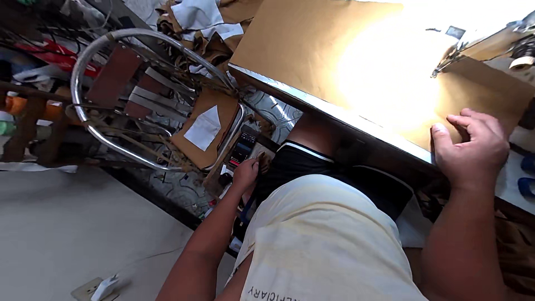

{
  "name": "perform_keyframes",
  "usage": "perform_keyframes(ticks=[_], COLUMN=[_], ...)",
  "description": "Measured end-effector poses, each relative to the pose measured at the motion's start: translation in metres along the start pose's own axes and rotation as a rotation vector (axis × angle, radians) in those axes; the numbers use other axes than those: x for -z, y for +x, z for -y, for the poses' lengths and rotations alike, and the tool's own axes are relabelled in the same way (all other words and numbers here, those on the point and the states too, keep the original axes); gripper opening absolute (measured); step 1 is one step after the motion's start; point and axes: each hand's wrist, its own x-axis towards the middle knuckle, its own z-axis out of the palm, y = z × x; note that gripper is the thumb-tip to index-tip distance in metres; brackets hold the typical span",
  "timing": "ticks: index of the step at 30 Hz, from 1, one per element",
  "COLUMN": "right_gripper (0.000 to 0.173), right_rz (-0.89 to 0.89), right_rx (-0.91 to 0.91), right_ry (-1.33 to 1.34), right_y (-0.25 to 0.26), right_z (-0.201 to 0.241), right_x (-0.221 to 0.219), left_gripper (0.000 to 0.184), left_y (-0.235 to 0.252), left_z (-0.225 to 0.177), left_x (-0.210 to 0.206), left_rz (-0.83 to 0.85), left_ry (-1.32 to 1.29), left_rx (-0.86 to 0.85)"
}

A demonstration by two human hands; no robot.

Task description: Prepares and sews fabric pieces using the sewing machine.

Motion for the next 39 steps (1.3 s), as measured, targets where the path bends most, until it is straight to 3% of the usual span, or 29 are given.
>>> perform_keyframes(ticks=[7,11,14,19,24,32,36,39], right_gripper=[0.049,0.05,0.051,0.05,0.05,0.053,0.053,0.054], right_rz=[-0.006,0.014,0.014,-0.006,-0.001,0.017,0.027,0.033], right_rx=[0.004,0.02,0.012,0.019,0.013,-0.001,-0.011,-0.013], right_ry=[-0.007,-0.004,-0.007,0.001,0.006,0.023,0.037,0.035], right_y=[0.001,0.002,0.002,0.0,-0.001,-0.001,-0.001,-0.001], right_z=[-0.001,-0.007,-0.006,-0.007,-0.008,-0.015,-0.021,-0.021], right_x=[-0.002,-0.003,-0.002,-0.005,-0.005,-0.006,-0.009,-0.008], left_gripper=[0.034,0.034,0.028,0.039,0.026,0.024,0.038,0.035], left_y=[0.0,-0.004,-0.003,0.0,0.006,0.002,0.006,0.006], left_z=[-0.006,-0.009,-0.005,-0.007,-0.007,0.014,0.028,0.034], left_x=[0.004,-0.007,-0.018,-0.007,-0.002,0.008,0.009,0.016], left_rz=[-0.178,-0.235,-0.146,0.033,0.063,-0.008,0.055,0.122], left_ry=[-0.094,0.132,0.262,0.26,0.243,-0.18,-0.406,-0.497], left_rx=[0.203,0.042,-0.095,-0.083,-0.131,0.074,0.075,0.067])
